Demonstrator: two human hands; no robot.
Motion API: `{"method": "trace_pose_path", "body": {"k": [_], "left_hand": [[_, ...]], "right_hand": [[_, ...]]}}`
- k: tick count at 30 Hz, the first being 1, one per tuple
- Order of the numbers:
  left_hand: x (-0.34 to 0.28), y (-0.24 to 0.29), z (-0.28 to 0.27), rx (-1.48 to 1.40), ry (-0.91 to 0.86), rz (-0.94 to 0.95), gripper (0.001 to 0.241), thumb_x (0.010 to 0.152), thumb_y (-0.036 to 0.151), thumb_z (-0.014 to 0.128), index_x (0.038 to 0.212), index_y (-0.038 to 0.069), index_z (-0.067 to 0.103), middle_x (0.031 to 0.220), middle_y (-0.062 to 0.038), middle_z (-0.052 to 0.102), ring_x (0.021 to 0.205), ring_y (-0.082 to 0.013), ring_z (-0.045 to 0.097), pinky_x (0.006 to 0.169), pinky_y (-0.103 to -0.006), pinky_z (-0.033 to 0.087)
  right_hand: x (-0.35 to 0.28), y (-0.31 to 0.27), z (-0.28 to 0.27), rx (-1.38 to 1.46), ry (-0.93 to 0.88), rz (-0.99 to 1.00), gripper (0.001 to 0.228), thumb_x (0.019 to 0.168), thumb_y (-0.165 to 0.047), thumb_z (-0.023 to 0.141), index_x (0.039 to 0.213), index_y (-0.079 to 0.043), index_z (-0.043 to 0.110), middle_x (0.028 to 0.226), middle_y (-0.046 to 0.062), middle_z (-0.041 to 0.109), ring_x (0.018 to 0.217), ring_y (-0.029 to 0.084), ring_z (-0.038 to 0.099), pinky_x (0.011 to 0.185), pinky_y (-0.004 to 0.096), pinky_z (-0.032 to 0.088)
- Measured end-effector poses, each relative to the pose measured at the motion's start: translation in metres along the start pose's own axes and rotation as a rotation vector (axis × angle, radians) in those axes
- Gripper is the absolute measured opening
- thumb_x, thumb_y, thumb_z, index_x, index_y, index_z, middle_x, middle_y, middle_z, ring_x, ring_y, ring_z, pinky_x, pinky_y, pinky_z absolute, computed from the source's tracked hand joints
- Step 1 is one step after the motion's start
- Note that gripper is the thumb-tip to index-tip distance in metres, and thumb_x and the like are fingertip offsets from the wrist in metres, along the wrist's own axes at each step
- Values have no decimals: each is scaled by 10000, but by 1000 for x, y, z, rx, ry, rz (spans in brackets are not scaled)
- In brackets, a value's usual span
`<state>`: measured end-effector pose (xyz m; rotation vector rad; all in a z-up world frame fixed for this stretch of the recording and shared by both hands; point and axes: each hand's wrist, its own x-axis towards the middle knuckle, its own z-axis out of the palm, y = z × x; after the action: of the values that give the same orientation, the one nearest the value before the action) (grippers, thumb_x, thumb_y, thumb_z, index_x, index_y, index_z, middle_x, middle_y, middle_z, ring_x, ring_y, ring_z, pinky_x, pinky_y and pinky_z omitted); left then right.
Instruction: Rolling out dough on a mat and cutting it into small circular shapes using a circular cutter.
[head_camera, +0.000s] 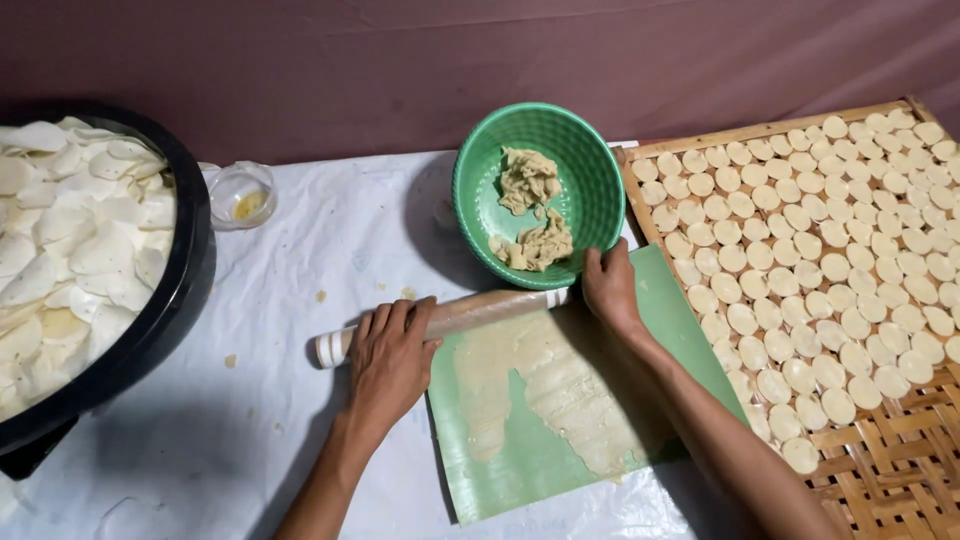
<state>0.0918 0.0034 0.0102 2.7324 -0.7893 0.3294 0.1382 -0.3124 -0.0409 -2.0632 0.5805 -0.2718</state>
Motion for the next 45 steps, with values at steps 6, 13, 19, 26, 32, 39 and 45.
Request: {"method": "trace_pose_path", "body": {"k": [6, 13, 19, 26, 32, 39, 45], "left_hand": [[3, -7, 7, -24, -24, -14, 504, 917, 213, 680, 1388, 76, 566, 1061, -128, 616, 1030, -288, 568, 876, -406, 410], [1, -9, 11, -44, 27, -16, 504, 914, 207, 687, 1391, 82, 580, 1014, -115, 606, 969, -276, 563, 823, -395, 400], [-1, -8, 14, -14, 56, -15, 521, 890, 231, 703, 1381, 104, 580, 1013, -101, 599, 978, -270, 559, 830, -401, 402], [-1, -8, 13, -45, 17, -46, 495, 913, 232, 687, 1379, 112, 574, 1039, -104, 602, 967, -260, 564, 827, -397, 387], [4, -11, 20, -25, 28, -29, 532, 924, 267, 679, 1411, 96, 550, 1049, -113, 605, 965, -264, 565, 843, -398, 398], [21, -10, 28, 11, 83, 7, 577, 942, 279, 670, 1447, 41, 524, 1037, -151, 622, 956, -290, 580, 863, -416, 411], [39, -12, 40, 3, 96, -3, 606, 931, 265, 694, 1461, 29, 519, 1024, -167, 625, 944, -313, 582, 853, -432, 416]], "right_hand": [[6, -25, -13, -18, 122, -156, 410, 1005, -196, 478, 1359, 9, 450, 914, 381, 674, 998, 583, 655, 840, 672, 482], [30, -65, -31, -364, 258, -474, 571, 907, -163, 682, 1347, 103, 433, 1113, 322, 535, 1095, 559, 568, 887, 635, 493], [141, -2, 16, -1008, 0, -688, 85, 814, -155, 728, 803, -74, 753, 729, 92, 689, 787, 327, 733, 627, 443, 616], [199, -21, 54, -939, -266, -214, 310, 838, -236, 617, 976, -41, 814, 999, 222, 773, 995, 453, 738, 791, 594, 594], [177, -37, 34, -772, -303, -151, 374, 809, -316, 722, 1093, -81, 790, 1133, 273, 735, 1113, 489, 680, 923, 605, 547], [119, -62, -18, -283, -50, -427, 287, 911, -309, 762, 1158, -163, 756, 1042, 177, 750, 1074, 434, 681, 940, 571, 529], [57, -67, -36, -140, -36, -519, 147, 965, -288, 805, 1073, -189, 790, 860, 80, 745, 849, 298, 752, 743, 385, 572]]}}
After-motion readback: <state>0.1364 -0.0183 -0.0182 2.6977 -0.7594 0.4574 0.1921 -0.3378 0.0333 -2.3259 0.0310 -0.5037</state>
